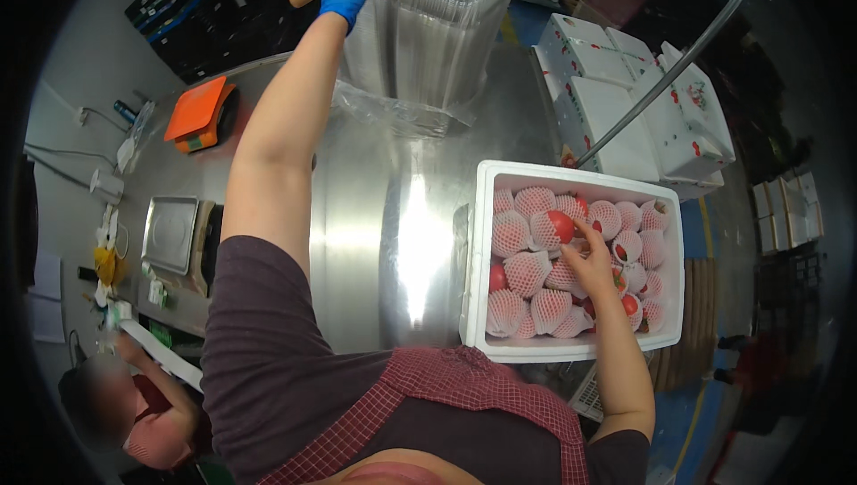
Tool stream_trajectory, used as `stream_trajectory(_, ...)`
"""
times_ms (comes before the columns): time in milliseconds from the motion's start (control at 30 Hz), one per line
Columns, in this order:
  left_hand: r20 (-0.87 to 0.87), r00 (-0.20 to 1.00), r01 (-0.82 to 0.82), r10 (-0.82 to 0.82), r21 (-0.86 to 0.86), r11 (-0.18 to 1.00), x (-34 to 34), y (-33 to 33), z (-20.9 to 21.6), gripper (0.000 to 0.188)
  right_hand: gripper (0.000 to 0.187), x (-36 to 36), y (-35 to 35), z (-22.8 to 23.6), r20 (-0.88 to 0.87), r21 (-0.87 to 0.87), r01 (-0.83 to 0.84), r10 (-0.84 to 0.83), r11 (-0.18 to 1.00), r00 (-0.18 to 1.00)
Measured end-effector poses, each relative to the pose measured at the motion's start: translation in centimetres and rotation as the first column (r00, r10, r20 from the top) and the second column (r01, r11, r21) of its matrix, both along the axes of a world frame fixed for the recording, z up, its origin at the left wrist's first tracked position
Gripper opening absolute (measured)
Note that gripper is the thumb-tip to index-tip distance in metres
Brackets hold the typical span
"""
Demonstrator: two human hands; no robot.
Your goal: The person opens a white styrofoam box with a utility knife, removes a tray of individually wrapped tomatoes, and places them on a stainless steel table. The person then unwraps each tomato one by one and arranges them on the table.
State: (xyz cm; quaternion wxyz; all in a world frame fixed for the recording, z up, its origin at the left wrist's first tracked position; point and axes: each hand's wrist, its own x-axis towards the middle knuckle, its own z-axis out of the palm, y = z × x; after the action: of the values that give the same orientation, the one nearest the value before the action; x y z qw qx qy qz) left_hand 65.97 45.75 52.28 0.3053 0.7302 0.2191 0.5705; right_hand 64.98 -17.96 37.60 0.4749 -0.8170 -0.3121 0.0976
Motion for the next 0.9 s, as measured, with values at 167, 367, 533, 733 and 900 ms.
stream_trajectory(167, 0.335, 0.877, 0.422, -0.344, -0.194, 0.886, 4.3, -0.3, 1.5, 0.018, 0.035, -1.8, 4.6, 6.4, 0.452, -0.138, 0.093, -0.021, 0.986, 0.892)
stream_trajectory(367, 0.332, 0.84, 0.539, -0.43, -0.407, 0.738, 3.9, 0.9, -0.2, 0.019, 0.023, 3.2, 20.8, 15.8, 0.646, -0.1, -0.188, 0.208, 0.977, 0.735)
stream_trajectory(533, 0.27, 0.854, 0.518, -0.445, -0.357, 0.777, 3.4, 0.4, -0.9, 0.027, 0.024, 9.4, 37.0, 21.7, 0.82, -0.127, -0.197, 0.214, 0.972, 0.531)
stream_trajectory(733, 0.287, 0.849, 0.523, -0.444, -0.334, 0.784, 3.9, 0.2, -2.1, 0.03, 0.023, 12.2, 48.1, 22.9, 0.837, -0.014, -0.006, 0.015, 1.0, 0.547)
stream_trajectory(900, 0.186, 0.928, 0.358, -0.322, -0.214, 0.909, 1.2, -2.6, -0.4, 0.027, 0.022, 12.6, 50.5, 22.0, 0.886, 0.054, 0.156, -0.119, 0.986, 0.449)
